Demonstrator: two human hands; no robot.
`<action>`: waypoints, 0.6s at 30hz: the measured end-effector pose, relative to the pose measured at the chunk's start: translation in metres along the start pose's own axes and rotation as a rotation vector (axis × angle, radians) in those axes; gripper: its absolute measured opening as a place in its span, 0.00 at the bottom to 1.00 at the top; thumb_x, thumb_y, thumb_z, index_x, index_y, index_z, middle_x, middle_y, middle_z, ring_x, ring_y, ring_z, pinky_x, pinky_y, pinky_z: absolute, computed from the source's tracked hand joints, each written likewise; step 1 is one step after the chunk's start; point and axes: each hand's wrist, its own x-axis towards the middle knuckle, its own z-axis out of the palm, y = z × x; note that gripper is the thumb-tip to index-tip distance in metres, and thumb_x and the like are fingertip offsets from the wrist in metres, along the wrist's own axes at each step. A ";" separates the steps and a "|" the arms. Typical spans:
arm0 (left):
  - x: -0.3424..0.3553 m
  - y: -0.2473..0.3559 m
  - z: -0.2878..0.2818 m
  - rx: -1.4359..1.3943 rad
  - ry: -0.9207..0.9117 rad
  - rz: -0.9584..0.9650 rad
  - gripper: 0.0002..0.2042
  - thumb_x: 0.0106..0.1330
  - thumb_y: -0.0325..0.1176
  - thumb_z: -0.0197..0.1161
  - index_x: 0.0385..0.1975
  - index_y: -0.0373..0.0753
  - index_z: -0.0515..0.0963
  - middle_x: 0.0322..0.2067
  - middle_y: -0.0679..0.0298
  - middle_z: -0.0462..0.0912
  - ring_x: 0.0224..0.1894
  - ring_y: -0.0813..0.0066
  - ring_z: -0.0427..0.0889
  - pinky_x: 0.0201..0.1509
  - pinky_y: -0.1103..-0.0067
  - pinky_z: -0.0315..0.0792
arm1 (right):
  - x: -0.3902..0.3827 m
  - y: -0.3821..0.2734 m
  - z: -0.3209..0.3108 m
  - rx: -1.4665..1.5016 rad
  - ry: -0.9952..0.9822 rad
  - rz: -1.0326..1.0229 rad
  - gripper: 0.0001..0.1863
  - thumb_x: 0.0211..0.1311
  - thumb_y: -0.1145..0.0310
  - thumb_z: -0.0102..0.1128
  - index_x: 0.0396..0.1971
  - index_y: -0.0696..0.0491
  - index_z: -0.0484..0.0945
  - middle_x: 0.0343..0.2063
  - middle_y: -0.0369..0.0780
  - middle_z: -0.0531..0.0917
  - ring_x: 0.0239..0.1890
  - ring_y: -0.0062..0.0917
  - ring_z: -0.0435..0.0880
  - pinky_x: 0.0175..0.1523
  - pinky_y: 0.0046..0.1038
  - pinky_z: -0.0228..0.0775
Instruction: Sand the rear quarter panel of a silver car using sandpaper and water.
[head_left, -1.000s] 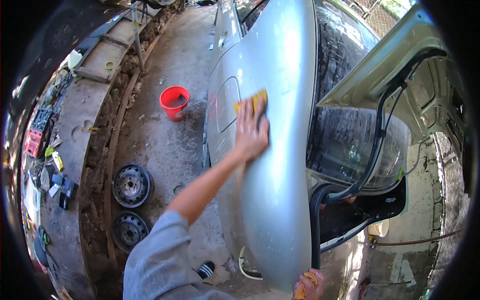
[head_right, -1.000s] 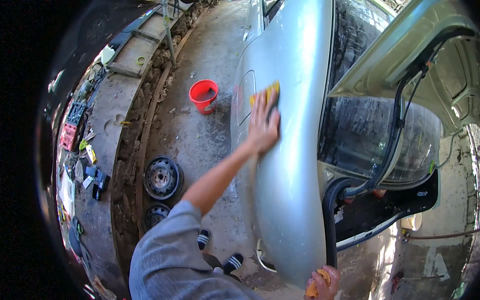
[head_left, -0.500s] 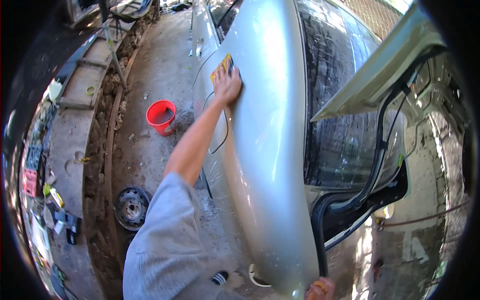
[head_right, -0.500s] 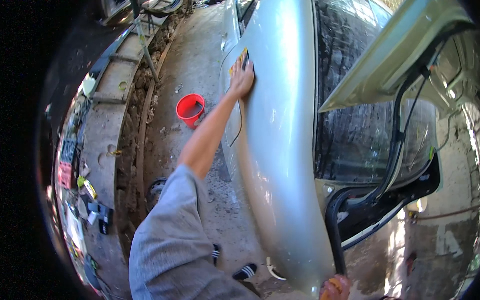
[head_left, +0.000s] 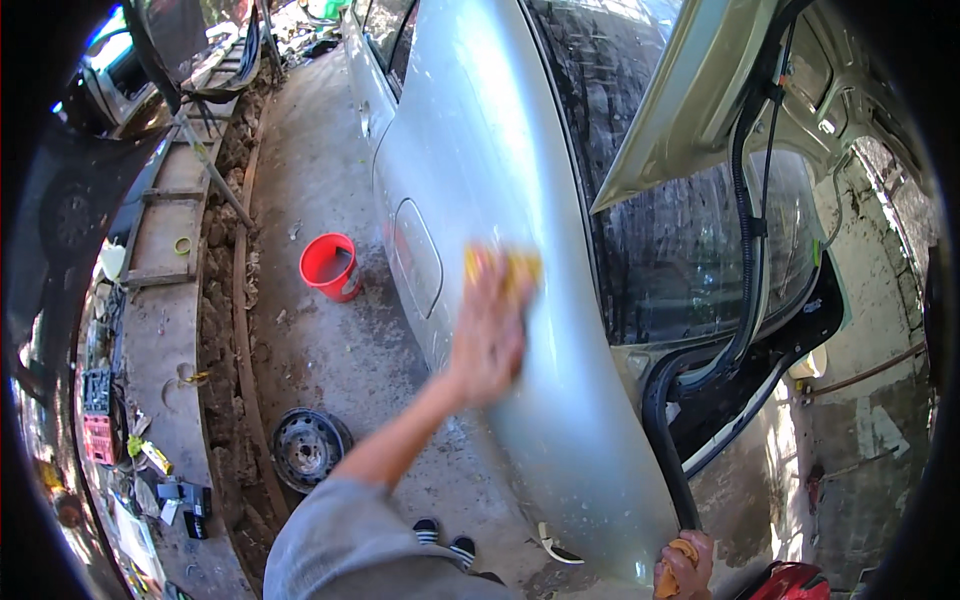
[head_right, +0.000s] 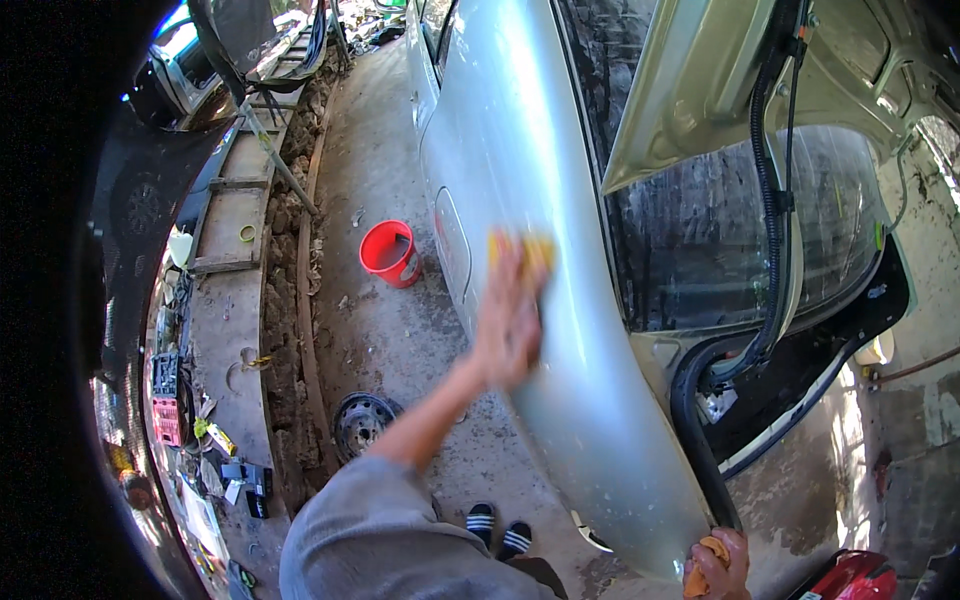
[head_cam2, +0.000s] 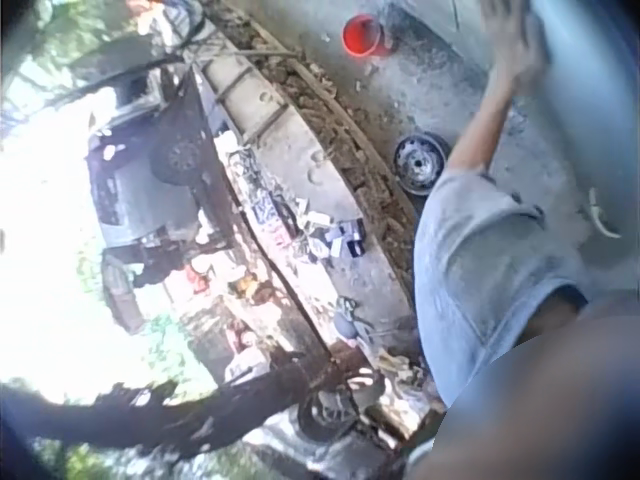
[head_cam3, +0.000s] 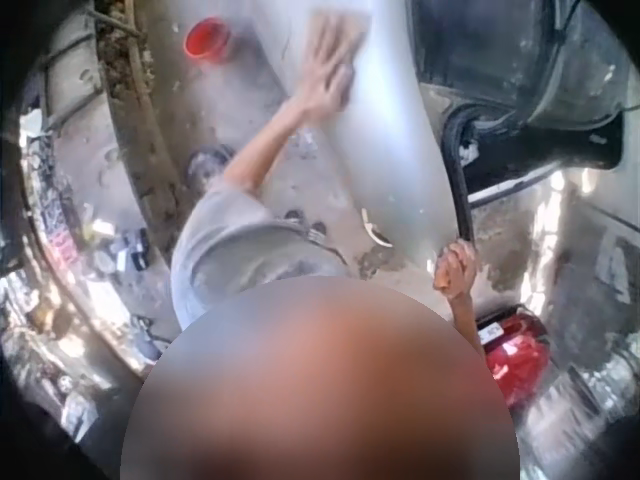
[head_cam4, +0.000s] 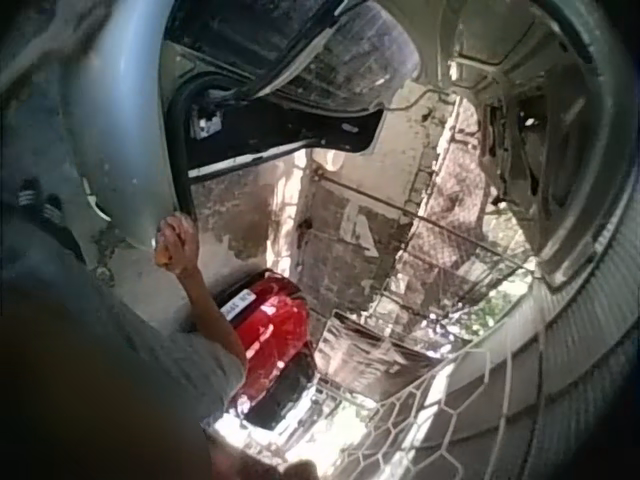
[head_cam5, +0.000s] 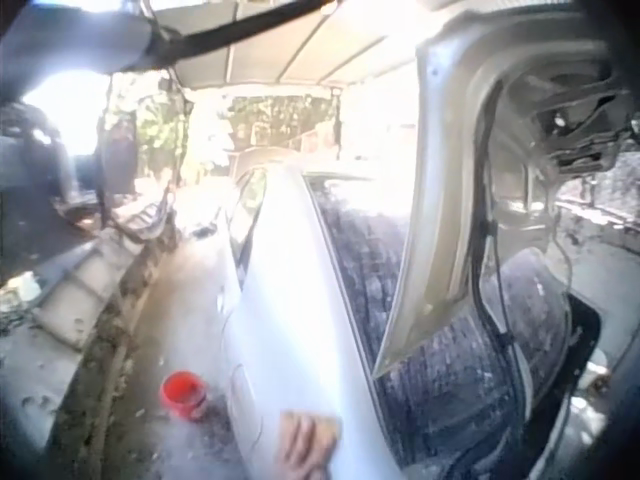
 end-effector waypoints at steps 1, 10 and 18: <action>-0.054 0.006 -0.009 0.000 -0.204 -0.059 0.25 0.74 0.42 0.39 0.68 0.44 0.66 0.73 0.50 0.51 0.76 0.48 0.43 0.77 0.58 0.39 | -0.035 0.008 0.010 0.387 0.001 0.569 0.19 0.56 0.72 0.59 0.48 0.60 0.75 0.39 0.47 0.80 0.38 0.44 0.80 0.47 0.40 0.75; 0.107 -0.034 0.008 0.071 0.139 -0.088 0.23 0.72 0.35 0.45 0.66 0.48 0.68 0.71 0.53 0.59 0.75 0.47 0.49 0.77 0.58 0.42 | -0.016 0.017 0.015 0.147 -0.080 0.168 0.20 0.52 0.73 0.62 0.48 0.56 0.76 0.45 0.49 0.79 0.50 0.50 0.77 0.54 0.46 0.72; 0.186 -0.165 -0.025 0.076 0.140 -0.379 0.25 0.75 0.40 0.40 0.67 0.32 0.62 0.70 0.43 0.55 0.74 0.48 0.50 0.77 0.66 0.44 | -0.023 0.020 0.022 0.202 -0.017 0.084 0.17 0.58 0.71 0.61 0.48 0.58 0.77 0.46 0.51 0.77 0.48 0.45 0.79 0.54 0.43 0.72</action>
